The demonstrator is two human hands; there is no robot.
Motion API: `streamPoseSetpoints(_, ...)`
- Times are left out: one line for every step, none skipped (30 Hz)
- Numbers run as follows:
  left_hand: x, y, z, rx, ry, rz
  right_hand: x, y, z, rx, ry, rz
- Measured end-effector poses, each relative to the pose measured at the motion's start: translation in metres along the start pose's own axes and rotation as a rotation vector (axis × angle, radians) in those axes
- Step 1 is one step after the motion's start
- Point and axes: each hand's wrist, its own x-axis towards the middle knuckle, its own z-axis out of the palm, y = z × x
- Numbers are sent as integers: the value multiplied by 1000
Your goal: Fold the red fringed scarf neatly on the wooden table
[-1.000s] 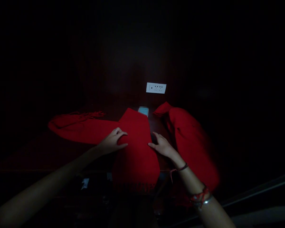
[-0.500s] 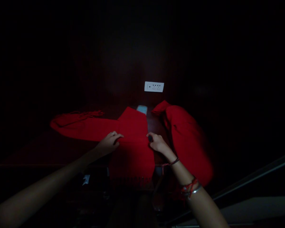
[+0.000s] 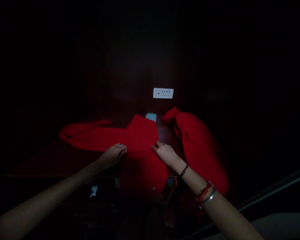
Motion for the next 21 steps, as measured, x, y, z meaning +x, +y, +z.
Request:
streamPoseSetpoints(-2,-2,-1,-4,12,-19,-3,4,2,-7,10,8)
streamPoseSetpoints(-3,-3,-2,-13,33,-26,-6,7,3,-7,17,14)
streamPoseSetpoints(-3,-3,-3,-26,63,-21,-9,9,3,-2,22,17)
streamPoseSetpoints(-2,-1,-5,-44,93,-3,-11,10,3,6,26,16)
streamPoseSetpoints(0,2,-6,-57,116,22,-12,11,2,18,27,13)
streamPoseSetpoints(3,6,-7,-60,120,55,-13,11,0,35,23,9)
streamPoseSetpoints(7,11,-7,-55,98,99,-12,12,-3,58,18,3)
streamPoseSetpoints(10,14,-6,-45,49,148,-11,12,-6,88,12,-3)
streamPoseSetpoints(12,17,-4,-34,-19,197,-8,13,-9,125,9,-5)
streamPoseSetpoints(14,18,-2,-27,-94,236,-4,13,-11,167,15,-4)
streamPoseSetpoints(15,18,0,-24,-164,262,1,13,-12,208,31,1)
streamPoseSetpoints(15,17,2,-26,-221,275,5,13,-12,245,48,3)
streamPoseSetpoints(14,15,3,-28,-262,278,10,11,-9,273,53,6)
streamPoseSetpoints(13,12,4,-29,-291,276,13,9,-5,290,41,17)
streamPoseSetpoints(11,10,4,-30,-312,274,16,6,0,298,8,35)
streamPoseSetpoints(9,7,3,-33,-328,273,17,3,5,298,-38,57)
streamPoseSetpoints(6,5,2,-38,-340,272,16,1,10,294,-87,82)
streamPoseSetpoints(4,3,0,-46,-349,270,15,0,13,289,-129,107)
streamPoseSetpoints(3,2,-3,-58,-356,266,13,-1,14,286,-166,125)
streamPoseSetpoints(3,0,-6,-70,-365,267,13,0,13,287,-208,131)
streamPoseSetpoints(5,-1,-10,-82,-373,273,13,1,9,291,-260,131)
